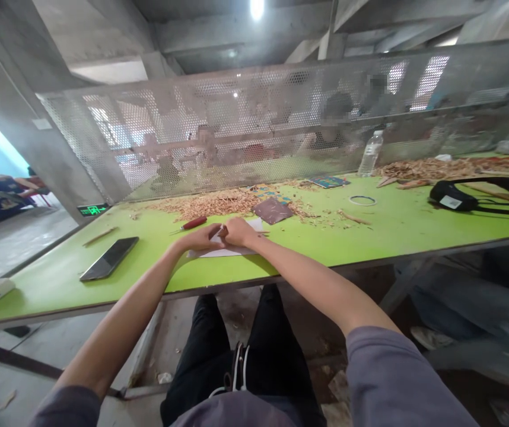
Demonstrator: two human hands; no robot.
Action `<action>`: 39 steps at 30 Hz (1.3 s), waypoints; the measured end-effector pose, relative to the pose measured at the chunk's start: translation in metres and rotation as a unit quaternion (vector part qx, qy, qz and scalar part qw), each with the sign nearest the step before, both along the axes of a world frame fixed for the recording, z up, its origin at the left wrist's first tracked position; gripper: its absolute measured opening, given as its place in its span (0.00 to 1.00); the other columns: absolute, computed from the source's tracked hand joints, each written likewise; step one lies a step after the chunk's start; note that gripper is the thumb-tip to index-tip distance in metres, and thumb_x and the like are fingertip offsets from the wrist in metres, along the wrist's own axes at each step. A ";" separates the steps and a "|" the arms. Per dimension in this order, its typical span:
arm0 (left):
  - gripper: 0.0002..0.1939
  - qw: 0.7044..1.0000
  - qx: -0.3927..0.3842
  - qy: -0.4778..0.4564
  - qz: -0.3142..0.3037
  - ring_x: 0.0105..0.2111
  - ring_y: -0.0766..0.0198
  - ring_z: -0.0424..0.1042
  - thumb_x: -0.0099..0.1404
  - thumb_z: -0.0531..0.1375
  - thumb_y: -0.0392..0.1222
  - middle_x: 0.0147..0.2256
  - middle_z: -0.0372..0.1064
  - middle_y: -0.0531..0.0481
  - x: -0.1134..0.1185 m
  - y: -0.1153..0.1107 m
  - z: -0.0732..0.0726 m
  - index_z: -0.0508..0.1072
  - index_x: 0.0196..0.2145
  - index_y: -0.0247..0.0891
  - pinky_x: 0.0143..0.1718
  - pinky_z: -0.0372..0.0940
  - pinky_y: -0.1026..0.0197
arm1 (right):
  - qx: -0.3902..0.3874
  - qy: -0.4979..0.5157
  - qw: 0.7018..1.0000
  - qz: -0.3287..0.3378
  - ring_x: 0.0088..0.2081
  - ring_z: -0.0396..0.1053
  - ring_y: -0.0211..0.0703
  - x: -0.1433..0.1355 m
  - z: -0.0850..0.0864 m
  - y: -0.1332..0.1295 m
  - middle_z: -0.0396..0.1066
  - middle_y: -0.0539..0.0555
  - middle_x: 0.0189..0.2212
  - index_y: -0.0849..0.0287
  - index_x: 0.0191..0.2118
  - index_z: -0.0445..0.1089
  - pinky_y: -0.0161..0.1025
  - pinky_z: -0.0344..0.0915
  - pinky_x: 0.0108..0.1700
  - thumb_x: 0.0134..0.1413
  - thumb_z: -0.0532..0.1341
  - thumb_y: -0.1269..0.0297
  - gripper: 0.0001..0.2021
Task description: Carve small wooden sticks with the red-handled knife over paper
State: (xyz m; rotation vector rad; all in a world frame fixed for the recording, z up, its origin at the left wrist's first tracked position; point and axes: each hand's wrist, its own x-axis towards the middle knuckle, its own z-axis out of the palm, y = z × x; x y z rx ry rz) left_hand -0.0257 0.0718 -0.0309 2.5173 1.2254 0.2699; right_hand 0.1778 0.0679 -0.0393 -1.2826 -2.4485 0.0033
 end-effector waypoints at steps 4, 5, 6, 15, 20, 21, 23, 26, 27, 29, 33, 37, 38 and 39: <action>0.41 1.000 -0.022 -0.010 -0.007 0.56 0.44 0.71 0.57 0.65 0.64 0.59 0.70 0.40 0.000 0.000 0.001 0.65 0.62 0.39 0.56 0.66 0.50 | -0.017 0.001 1.000 0.006 0.36 0.73 0.47 -0.002 0.001 0.000 0.80 0.60 0.37 0.64 0.39 0.80 0.36 0.57 0.36 0.53 0.63 0.67 0.10; 0.44 1.000 -0.022 -0.007 0.000 0.59 0.43 0.69 0.56 0.65 0.66 0.62 0.67 0.39 0.000 0.000 0.001 0.63 0.63 0.39 0.58 0.64 0.50 | -0.013 -0.003 1.000 -0.020 0.36 0.73 0.47 -0.002 0.002 0.001 0.80 0.61 0.37 0.64 0.38 0.80 0.36 0.57 0.36 0.55 0.62 0.67 0.10; 0.47 1.000 -0.021 -0.003 0.007 0.60 0.42 0.67 0.56 0.65 0.67 0.64 0.65 0.38 0.000 0.000 0.001 0.62 0.64 0.38 0.60 0.62 0.49 | -0.006 -0.007 0.999 -0.043 0.37 0.73 0.48 0.000 0.002 0.003 0.79 0.63 0.36 0.65 0.37 0.80 0.36 0.57 0.36 0.56 0.62 0.66 0.10; 0.44 1.000 -0.020 -0.016 -0.010 0.58 0.44 0.70 0.57 0.65 0.68 0.60 0.69 0.40 0.000 0.000 -0.001 0.64 0.63 0.40 0.58 0.64 0.50 | -0.002 -0.001 1.000 0.022 0.37 0.73 0.47 0.000 -0.002 0.002 0.79 0.61 0.38 0.64 0.39 0.79 0.36 0.58 0.37 0.58 0.62 0.66 0.10; 0.44 1.000 -0.018 -0.023 -0.010 0.60 0.43 0.68 0.57 0.65 0.67 0.63 0.66 0.38 -0.001 0.004 -0.004 0.64 0.63 0.39 0.60 0.63 0.50 | 0.028 -0.014 1.000 0.005 0.40 0.73 0.49 -0.001 -0.003 0.006 0.79 0.64 0.41 0.66 0.40 0.79 0.37 0.59 0.40 0.59 0.61 0.67 0.10; 0.43 0.999 -0.020 -0.028 -0.015 0.59 0.44 0.69 0.57 0.65 0.66 0.62 0.68 0.38 -0.002 0.004 -0.005 0.64 0.62 0.39 0.59 0.63 0.50 | 0.026 -0.009 0.999 0.027 0.40 0.73 0.48 0.000 -0.004 0.006 0.79 0.62 0.41 0.65 0.41 0.78 0.36 0.59 0.40 0.59 0.62 0.66 0.10; 0.42 0.999 -0.022 -0.033 -0.018 0.57 0.45 0.70 0.57 0.65 0.66 0.60 0.69 0.39 -0.002 0.004 -0.006 0.65 0.62 0.39 0.58 0.64 0.51 | 0.015 -0.003 0.999 0.045 0.39 0.73 0.48 0.000 -0.003 0.005 0.79 0.60 0.40 0.64 0.41 0.78 0.36 0.59 0.39 0.59 0.62 0.66 0.10; 0.44 1.000 -0.012 -0.028 -0.007 0.58 0.44 0.69 0.56 0.66 0.67 0.62 0.68 0.40 -0.002 0.004 -0.006 0.64 0.63 0.41 0.59 0.63 0.50 | 0.006 -0.016 1.000 -0.010 0.40 0.74 0.49 -0.001 -0.001 0.005 0.79 0.63 0.40 0.65 0.39 0.78 0.37 0.59 0.38 0.58 0.61 0.68 0.09; 0.44 1.000 -0.009 -0.027 -0.004 0.59 0.44 0.69 0.56 0.66 0.66 0.62 0.68 0.40 -0.002 0.004 -0.006 0.64 0.63 0.41 0.59 0.63 0.50 | 0.007 -0.021 0.999 -0.028 0.41 0.74 0.50 -0.002 -0.001 0.005 0.79 0.64 0.40 0.65 0.39 0.78 0.37 0.59 0.39 0.58 0.61 0.68 0.09; 0.43 1.000 -0.008 -0.029 -0.001 0.59 0.44 0.69 0.56 0.67 0.65 0.62 0.68 0.40 -0.002 0.005 -0.006 0.65 0.62 0.41 0.59 0.64 0.50 | 0.010 -0.020 0.999 -0.027 0.42 0.74 0.50 -0.004 -0.001 0.003 0.79 0.64 0.41 0.66 0.40 0.78 0.37 0.59 0.39 0.58 0.61 0.68 0.10; 0.41 0.999 -0.024 -0.032 -0.006 0.57 0.45 0.71 0.56 0.66 0.63 0.60 0.71 0.42 -0.003 0.005 -0.007 0.66 0.61 0.41 0.57 0.66 0.50 | -0.008 0.000 0.999 0.041 0.39 0.74 0.48 -0.004 -0.003 0.002 0.79 0.60 0.41 0.63 0.44 0.78 0.36 0.58 0.37 0.56 0.64 0.67 0.11; 0.48 1.000 -0.016 -0.015 0.009 0.61 0.42 0.67 0.55 0.66 0.68 0.65 0.64 0.36 -0.002 0.005 -0.006 0.62 0.65 0.37 0.62 0.61 0.48 | 0.004 -0.010 1.000 -0.016 0.38 0.73 0.49 0.000 -0.003 0.008 0.79 0.63 0.39 0.65 0.39 0.78 0.37 0.57 0.36 0.59 0.61 0.66 0.10; 0.49 1.000 -0.012 -0.011 0.012 0.62 0.41 0.66 0.55 0.65 0.68 0.66 0.63 0.35 -0.002 0.004 -0.006 0.61 0.65 0.37 0.63 0.61 0.48 | 0.010 -0.011 0.999 -0.030 0.39 0.73 0.49 0.001 -0.003 0.009 0.79 0.64 0.39 0.66 0.38 0.78 0.37 0.57 0.36 0.61 0.60 0.65 0.11; 0.49 1.000 -0.010 -0.009 0.012 0.62 0.41 0.66 0.55 0.65 0.68 0.66 0.63 0.35 -0.001 0.004 -0.006 0.61 0.65 0.37 0.63 0.60 0.48 | 0.016 -0.010 0.999 -0.032 0.39 0.73 0.49 0.002 -0.002 0.009 0.79 0.64 0.40 0.66 0.39 0.78 0.37 0.57 0.37 0.61 0.60 0.65 0.11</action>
